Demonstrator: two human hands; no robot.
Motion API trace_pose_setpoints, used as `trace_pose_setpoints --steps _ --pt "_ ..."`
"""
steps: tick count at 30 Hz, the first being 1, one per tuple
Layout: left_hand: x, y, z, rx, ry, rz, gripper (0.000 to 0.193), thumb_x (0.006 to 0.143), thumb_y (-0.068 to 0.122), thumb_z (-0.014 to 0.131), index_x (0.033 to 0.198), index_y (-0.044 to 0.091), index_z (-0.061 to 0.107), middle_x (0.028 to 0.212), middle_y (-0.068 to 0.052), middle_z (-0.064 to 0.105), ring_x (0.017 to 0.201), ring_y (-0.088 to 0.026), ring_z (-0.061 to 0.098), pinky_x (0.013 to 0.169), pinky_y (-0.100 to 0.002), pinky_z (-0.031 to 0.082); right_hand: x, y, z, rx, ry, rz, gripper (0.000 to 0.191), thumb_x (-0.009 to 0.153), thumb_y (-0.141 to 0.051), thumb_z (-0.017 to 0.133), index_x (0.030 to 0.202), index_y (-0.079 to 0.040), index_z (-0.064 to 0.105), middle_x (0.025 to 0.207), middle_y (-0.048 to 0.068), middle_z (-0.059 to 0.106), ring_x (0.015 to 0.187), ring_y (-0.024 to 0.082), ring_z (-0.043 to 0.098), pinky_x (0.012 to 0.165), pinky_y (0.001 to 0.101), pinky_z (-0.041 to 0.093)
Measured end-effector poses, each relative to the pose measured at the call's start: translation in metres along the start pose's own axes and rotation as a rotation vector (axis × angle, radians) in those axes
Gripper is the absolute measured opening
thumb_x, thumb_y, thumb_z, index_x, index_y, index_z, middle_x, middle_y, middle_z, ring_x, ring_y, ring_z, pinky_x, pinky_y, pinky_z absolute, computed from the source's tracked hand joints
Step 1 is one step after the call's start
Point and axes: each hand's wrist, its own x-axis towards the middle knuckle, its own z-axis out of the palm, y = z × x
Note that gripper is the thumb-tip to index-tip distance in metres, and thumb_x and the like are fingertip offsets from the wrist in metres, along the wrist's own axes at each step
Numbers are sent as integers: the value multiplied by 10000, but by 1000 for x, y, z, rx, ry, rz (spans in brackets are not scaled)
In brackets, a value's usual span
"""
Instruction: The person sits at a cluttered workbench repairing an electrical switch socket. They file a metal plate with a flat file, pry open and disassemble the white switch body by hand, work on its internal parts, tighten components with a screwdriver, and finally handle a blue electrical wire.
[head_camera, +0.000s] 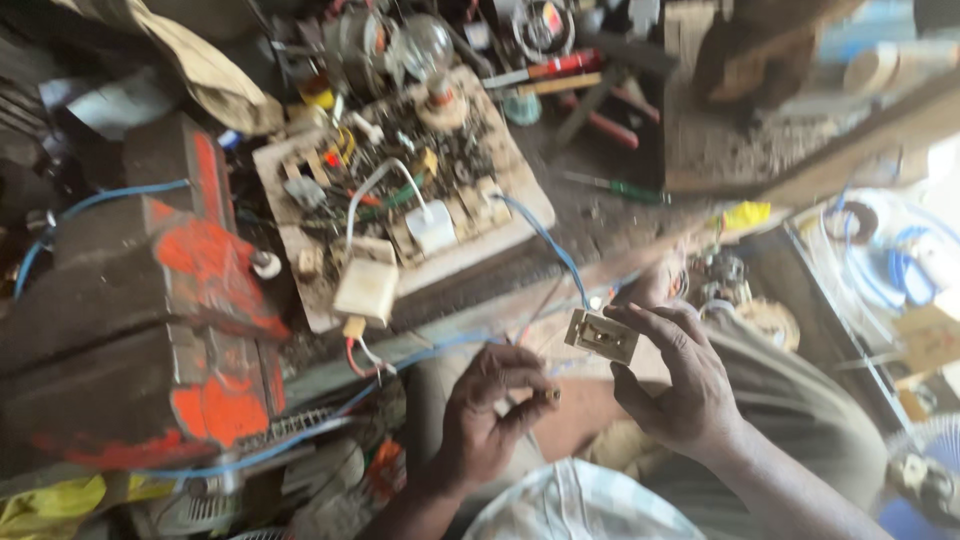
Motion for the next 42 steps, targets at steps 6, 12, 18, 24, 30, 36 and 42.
trace_pose_setpoints --steps 6,12,18,24,30,36,42 --pt "-20 45 15 -37 -184 55 254 857 42 840 1076 91 721 1460 -159 578 1432 -308 545 1210 -413 439 -56 -39 -26 35 -78 80 722 696 -44 782 1368 -22 517 1295 95 680 1142 360 636 950 433 534" --pt "-44 65 31 -62 -358 -7 234 892 82 836 1092 137 727 1636 -159 449 1473 -296 556 1183 -392 519 -81 -60 -42 94 -155 70 713 685 -56 752 1359 -4 525 1269 121 680 1126 349 639 952 437 537" --pt "-62 72 40 -85 -329 -33 245 875 69 847 1090 134 748 1601 -142 477 1432 -295 600 1168 -387 551 -93 -69 -47 138 -116 79 677 707 -82 770 1343 -23 545 1241 97 696 1107 314 658 928 414 550" --pt "-66 74 52 -142 -252 -32 223 883 71 841 1071 133 738 1512 -137 513 1365 -259 630 1152 -377 559 -102 -64 -50 187 -89 71 677 721 -95 790 1344 -34 533 1281 99 689 1122 308 667 932 415 534" --pt "-65 70 61 -244 -125 -24 211 905 58 825 1083 107 725 1549 -159 505 1350 -273 629 1139 -386 538 -124 -65 -31 542 226 165 551 888 -53 727 1379 17 486 1376 177 579 1303 280 584 1097 392 479" --pt "-56 63 68 -257 -21 21 204 933 87 810 1115 115 723 1573 -168 475 1460 -309 530 1214 -443 479 -154 -58 -12 857 -11 492 326 950 -75 700 1248 48 657 1176 142 733 1071 210 693 905 361 565" --pt "-59 63 79 -105 -19 90 220 921 146 834 1115 145 730 1566 -155 483 1472 -312 520 1224 -443 474 -155 -56 11 1791 -3 749 413 1043 -219 639 1358 41 579 1219 134 663 1136 230 615 1019 444 483"
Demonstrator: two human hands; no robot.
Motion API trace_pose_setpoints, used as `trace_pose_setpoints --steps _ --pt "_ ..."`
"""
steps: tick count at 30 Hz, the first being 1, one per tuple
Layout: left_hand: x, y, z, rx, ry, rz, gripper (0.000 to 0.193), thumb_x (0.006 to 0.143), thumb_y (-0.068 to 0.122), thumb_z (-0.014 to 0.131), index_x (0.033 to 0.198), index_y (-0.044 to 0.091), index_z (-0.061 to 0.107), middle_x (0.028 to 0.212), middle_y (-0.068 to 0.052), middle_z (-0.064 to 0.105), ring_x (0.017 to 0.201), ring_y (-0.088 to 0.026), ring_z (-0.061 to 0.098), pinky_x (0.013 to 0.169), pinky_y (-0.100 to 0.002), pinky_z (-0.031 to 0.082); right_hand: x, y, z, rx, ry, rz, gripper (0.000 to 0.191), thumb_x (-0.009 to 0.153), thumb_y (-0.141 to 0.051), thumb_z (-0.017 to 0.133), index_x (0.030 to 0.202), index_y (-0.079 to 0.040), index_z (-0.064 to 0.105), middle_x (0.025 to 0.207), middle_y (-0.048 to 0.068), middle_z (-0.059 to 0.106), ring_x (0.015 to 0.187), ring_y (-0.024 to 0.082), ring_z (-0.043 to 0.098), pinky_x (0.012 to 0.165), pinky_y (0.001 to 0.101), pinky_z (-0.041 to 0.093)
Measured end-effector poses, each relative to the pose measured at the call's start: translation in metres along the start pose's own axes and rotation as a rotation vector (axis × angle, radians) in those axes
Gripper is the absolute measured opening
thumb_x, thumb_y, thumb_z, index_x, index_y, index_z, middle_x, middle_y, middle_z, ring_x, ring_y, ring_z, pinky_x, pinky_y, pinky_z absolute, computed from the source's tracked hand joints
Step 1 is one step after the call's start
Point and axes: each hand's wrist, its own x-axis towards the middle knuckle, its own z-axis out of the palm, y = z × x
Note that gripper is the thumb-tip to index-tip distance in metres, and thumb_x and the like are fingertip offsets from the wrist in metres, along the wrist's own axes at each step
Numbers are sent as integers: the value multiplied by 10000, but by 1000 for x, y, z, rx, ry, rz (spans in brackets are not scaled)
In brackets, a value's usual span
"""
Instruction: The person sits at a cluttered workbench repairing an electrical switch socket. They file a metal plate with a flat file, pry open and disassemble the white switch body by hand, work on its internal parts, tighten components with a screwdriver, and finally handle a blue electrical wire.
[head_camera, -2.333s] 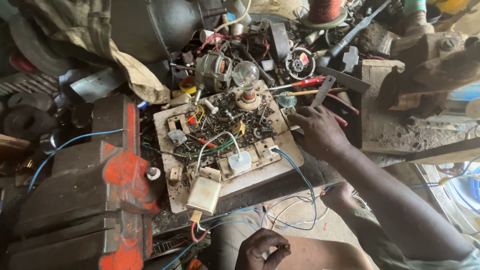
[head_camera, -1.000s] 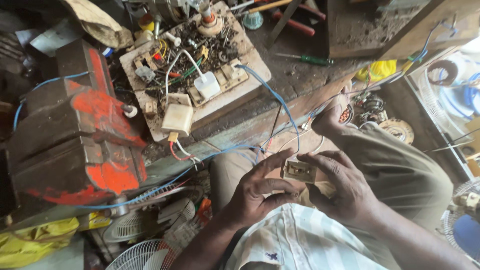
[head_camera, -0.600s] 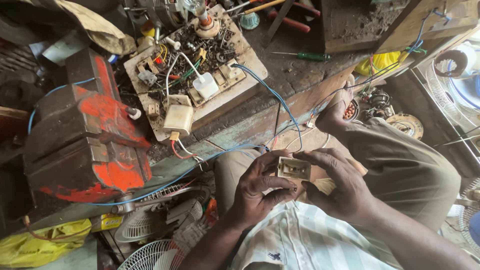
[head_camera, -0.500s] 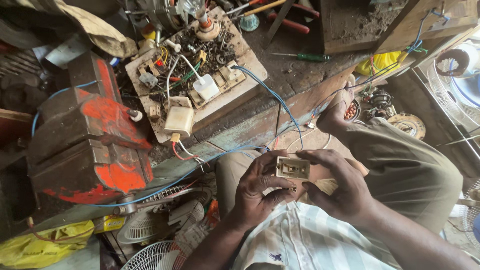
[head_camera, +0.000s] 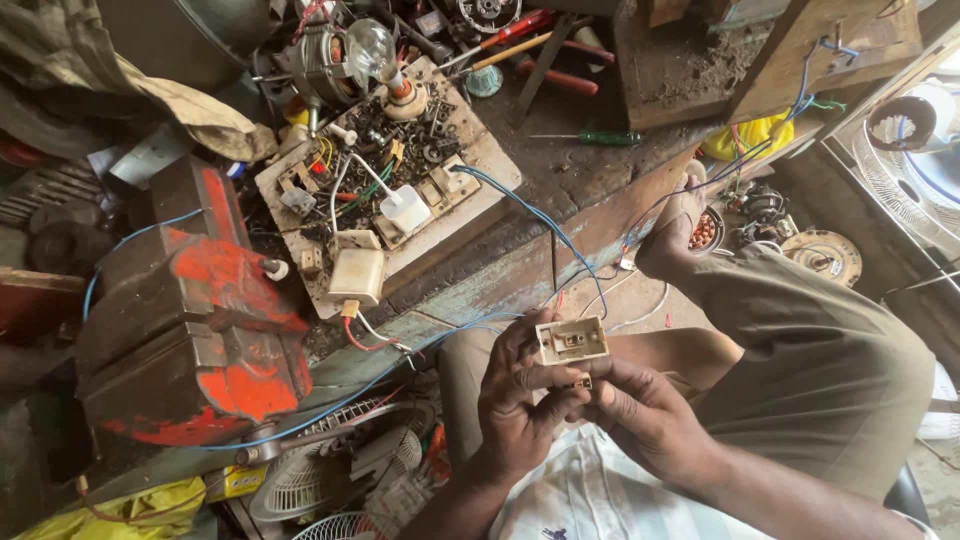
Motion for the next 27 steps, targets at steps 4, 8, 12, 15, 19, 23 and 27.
trace_pose_setpoints --steps 4,8,12,15,19,23,27 --pt "-2 -4 1 17 -3 -18 245 902 154 853 1119 157 740 1549 -144 512 1431 -303 559 1197 -428 493 4 -4 4 60 51 23 403 999 -205 628 1333 13 577 1283 131 656 1186 226 605 1062 457 446" --pt "-2 -10 6 -24 -21 -44 252 897 150 853 1125 166 746 1535 -136 508 1430 -296 556 1199 -425 503 6 -10 0 98 61 38 394 1000 -189 643 1338 4 580 1278 123 648 1172 222 597 1057 464 441" --pt "-1 -13 11 -6 -23 -44 270 876 148 868 1119 163 751 1526 -132 508 1430 -288 550 1181 -416 518 7 -10 -9 142 26 30 353 1020 -185 666 1307 7 592 1244 108 650 1136 214 596 1053 471 444" --pt "1 -14 13 -2 -33 -46 284 867 153 870 1124 155 747 1531 -133 504 1440 -289 539 1189 -417 508 8 -9 -14 157 32 38 291 1017 -181 680 1229 -1 595 1233 108 658 1142 219 606 1051 480 448" --pt "4 -16 13 12 -41 -47 310 869 186 875 1148 166 742 1539 -125 495 1439 -287 542 1194 -421 514 9 -10 -18 168 65 62 352 988 -194 680 1271 0 603 1208 102 660 1105 204 608 1036 463 447" --pt "10 -23 14 40 -50 -38 392 854 252 870 1207 167 722 1563 -128 469 1448 -289 533 1218 -431 495 13 -14 -27 181 68 62 359 972 -185 686 1277 -12 607 1185 99 661 1075 196 607 1017 438 452" --pt "15 -28 13 -30 -33 -19 425 864 288 856 1232 144 700 1594 -144 415 1483 -298 493 1253 -456 453 17 -19 -39 227 -69 -11 217 1066 -161 685 1190 -4 601 1166 145 657 1078 244 610 982 430 461"
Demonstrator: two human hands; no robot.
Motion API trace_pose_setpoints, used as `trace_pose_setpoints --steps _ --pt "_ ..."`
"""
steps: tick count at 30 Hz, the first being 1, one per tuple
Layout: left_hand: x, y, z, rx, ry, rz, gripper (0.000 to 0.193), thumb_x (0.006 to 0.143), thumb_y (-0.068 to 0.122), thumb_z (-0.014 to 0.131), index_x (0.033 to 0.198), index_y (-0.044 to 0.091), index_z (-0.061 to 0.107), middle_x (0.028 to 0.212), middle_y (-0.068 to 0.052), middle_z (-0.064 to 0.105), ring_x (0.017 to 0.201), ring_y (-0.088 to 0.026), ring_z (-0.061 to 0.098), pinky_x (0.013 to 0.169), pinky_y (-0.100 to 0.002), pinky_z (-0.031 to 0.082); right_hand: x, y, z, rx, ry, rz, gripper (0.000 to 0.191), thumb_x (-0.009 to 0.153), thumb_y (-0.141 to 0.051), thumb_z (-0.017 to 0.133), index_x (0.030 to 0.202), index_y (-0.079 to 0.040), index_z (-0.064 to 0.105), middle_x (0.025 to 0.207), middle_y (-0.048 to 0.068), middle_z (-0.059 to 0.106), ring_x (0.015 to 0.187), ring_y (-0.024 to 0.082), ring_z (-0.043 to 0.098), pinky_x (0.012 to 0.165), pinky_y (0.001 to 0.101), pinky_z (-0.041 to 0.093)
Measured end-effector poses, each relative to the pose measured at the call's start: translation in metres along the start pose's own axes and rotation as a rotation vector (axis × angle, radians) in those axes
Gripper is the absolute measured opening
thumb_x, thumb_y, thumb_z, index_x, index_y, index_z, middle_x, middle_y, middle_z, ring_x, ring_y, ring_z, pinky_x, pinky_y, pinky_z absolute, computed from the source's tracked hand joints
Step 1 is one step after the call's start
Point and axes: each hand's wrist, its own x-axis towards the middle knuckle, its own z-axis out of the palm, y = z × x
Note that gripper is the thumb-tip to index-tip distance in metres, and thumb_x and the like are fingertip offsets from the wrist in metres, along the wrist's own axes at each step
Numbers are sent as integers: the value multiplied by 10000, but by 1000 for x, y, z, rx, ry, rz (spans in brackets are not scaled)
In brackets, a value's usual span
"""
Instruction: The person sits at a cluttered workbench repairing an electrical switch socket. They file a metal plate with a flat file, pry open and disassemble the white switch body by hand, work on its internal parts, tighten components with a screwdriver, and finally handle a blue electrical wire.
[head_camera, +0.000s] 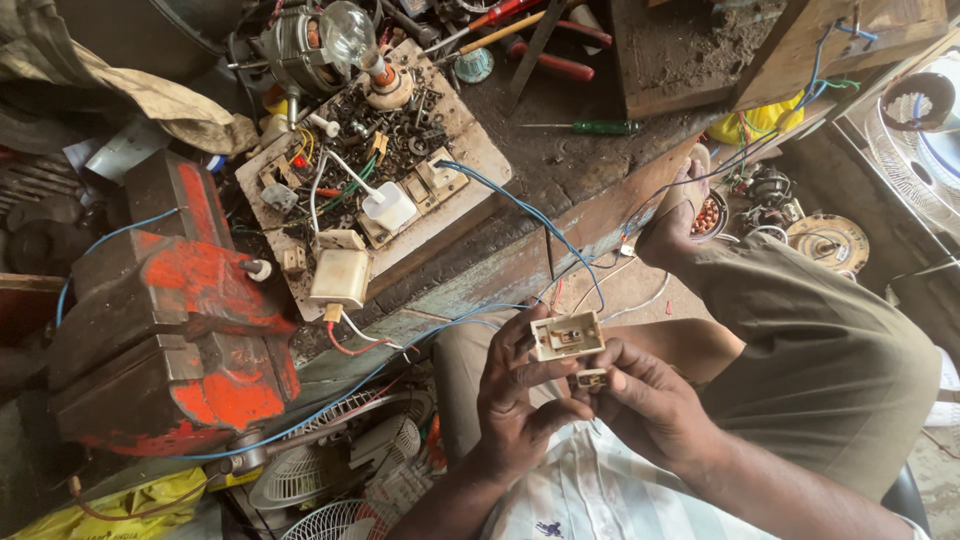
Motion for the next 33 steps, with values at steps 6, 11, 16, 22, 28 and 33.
trace_pose_setpoints --steps 6,11,16,22,28,33 --pt "5 -4 -13 -15 36 -38 197 938 103 842 1046 78 679 1562 -179 477 1436 -319 556 1216 -476 511 0 -16 -18 -83 180 -59 202 984 -142 702 1109 -17 604 1152 160 660 1025 256 617 924 415 470" --pt "6 -11 -13 -126 97 -115 232 960 9 794 946 45 565 1486 -181 535 1354 -295 621 1157 -442 537 -1 -21 -27 -69 163 -75 183 998 -136 690 1118 -20 615 1141 153 655 1034 257 608 939 420 469" --pt "9 -11 -10 -463 134 -311 263 962 -4 749 949 94 506 1523 -196 519 1354 -268 584 1139 -416 504 -1 -19 -29 -66 136 -84 173 1016 -116 686 1133 -7 622 1115 144 649 1029 256 597 951 427 466" --pt "15 -9 -7 -791 198 -423 234 969 -37 687 1085 111 547 1484 -219 534 1289 -301 600 1143 -468 488 -3 -19 -30 -79 194 -88 190 971 -115 693 1118 -20 621 1129 146 660 1010 231 589 945 438 463" --pt "4 -20 -16 -864 181 -459 192 1004 28 665 1184 49 602 1383 -125 601 1365 -317 574 1202 -479 436 -8 -20 -36 -59 146 -95 182 1011 -105 693 1140 -1 619 1139 149 653 1029 233 581 963 438 450" --pt "-6 -40 -15 -930 52 -368 182 991 179 665 1150 92 640 1302 -105 631 1402 -288 559 1206 -500 468 -10 -20 -40 -71 184 -79 195 984 -108 686 1139 -9 621 1184 163 680 1058 251 613 981 450 461"
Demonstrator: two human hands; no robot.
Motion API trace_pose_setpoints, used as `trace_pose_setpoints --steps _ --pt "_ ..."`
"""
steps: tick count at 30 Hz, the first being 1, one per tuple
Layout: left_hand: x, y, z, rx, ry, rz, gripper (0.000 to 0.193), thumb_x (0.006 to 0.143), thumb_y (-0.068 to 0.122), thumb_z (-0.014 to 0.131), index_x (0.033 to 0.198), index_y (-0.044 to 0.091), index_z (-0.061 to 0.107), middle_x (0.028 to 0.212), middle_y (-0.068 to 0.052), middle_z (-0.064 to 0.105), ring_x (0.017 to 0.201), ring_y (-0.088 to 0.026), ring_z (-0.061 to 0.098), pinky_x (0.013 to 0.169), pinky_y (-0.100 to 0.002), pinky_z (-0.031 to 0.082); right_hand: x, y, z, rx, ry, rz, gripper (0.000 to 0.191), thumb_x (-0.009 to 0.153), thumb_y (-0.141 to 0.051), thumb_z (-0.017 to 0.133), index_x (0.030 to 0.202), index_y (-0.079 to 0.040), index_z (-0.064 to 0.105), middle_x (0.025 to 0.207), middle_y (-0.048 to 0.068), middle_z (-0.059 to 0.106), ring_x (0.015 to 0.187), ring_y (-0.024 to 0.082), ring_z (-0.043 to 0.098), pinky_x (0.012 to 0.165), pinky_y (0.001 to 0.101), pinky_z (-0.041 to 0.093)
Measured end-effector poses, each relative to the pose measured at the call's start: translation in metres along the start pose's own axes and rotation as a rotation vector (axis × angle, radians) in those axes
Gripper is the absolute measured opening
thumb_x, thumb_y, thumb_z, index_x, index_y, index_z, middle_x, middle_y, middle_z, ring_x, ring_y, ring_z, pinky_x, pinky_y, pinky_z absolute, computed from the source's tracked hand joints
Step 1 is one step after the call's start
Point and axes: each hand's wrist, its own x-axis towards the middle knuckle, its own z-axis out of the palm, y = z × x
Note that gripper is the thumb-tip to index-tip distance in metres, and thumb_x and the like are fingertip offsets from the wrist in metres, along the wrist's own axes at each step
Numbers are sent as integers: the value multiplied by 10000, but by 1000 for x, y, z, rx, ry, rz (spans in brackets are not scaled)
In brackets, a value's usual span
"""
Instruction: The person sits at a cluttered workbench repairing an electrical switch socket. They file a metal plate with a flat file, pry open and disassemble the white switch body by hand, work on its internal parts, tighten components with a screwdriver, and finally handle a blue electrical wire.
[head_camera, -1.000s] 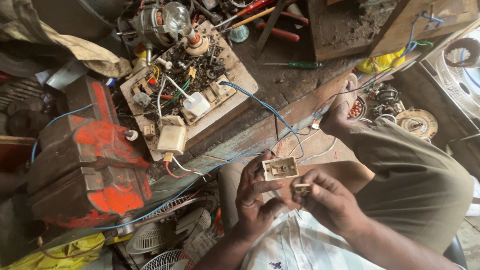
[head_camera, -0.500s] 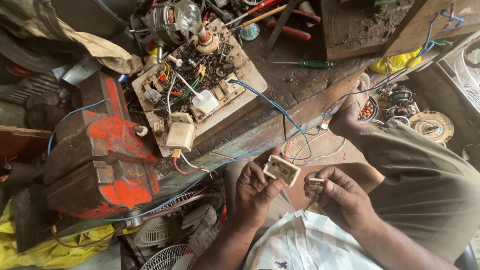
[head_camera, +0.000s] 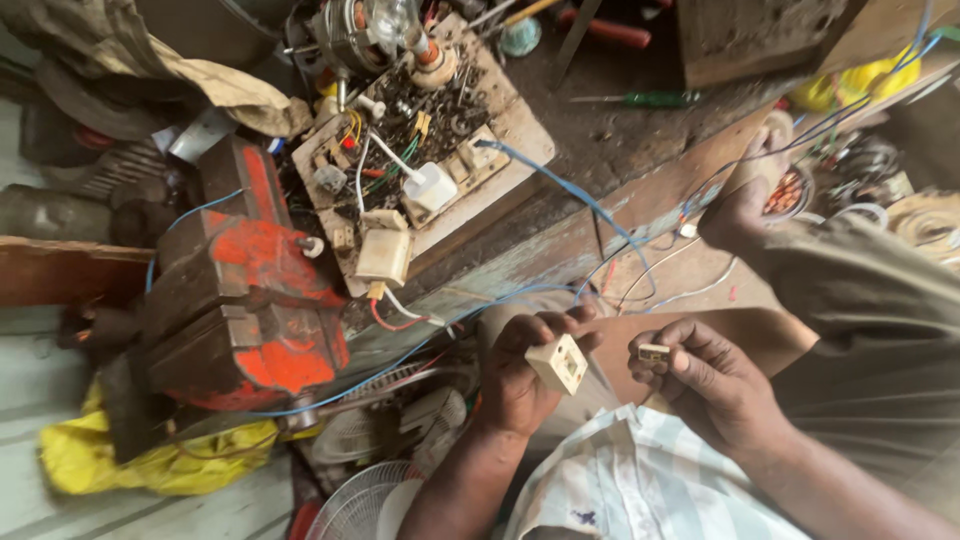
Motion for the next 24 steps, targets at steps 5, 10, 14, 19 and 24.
trace_pose_setpoints --steps 5,10,14,19,24 --pt "1 -7 0 -95 128 -4 153 1045 215 612 1167 122 612 1207 -96 615 1078 -233 595 948 -401 512 0 -1 -8 21 -9 40 186 980 -94 687 1132 -6 625 1218 182 692 1125 274 637 1017 458 470" --pt "11 -5 4 -161 244 -78 309 1027 352 573 1212 106 580 1181 -112 608 920 -208 623 738 -330 541 2 -4 -15 18 18 61 201 961 -93 690 1129 -4 626 1211 180 696 1139 277 647 1032 466 476" --pt "20 -8 9 -185 256 -96 503 1083 540 521 1229 60 565 1136 -110 593 865 -203 646 725 -314 560 4 -7 -18 24 15 63 209 962 -95 695 1136 -5 622 1208 183 697 1136 278 647 1034 469 477" --pt "27 -13 18 113 426 -133 428 1069 469 515 1177 60 586 1026 -93 623 870 -194 667 771 -338 574 8 -13 -21 -9 42 56 213 950 -90 705 1128 -5 624 1205 172 696 1125 268 648 1025 456 478" --pt "28 -19 31 541 408 -287 373 1034 398 577 1103 38 645 969 -87 710 918 -170 664 821 -310 524 8 -19 -25 53 -3 39 225 948 -65 732 1141 -15 629 1227 167 683 1124 257 636 1013 440 475"
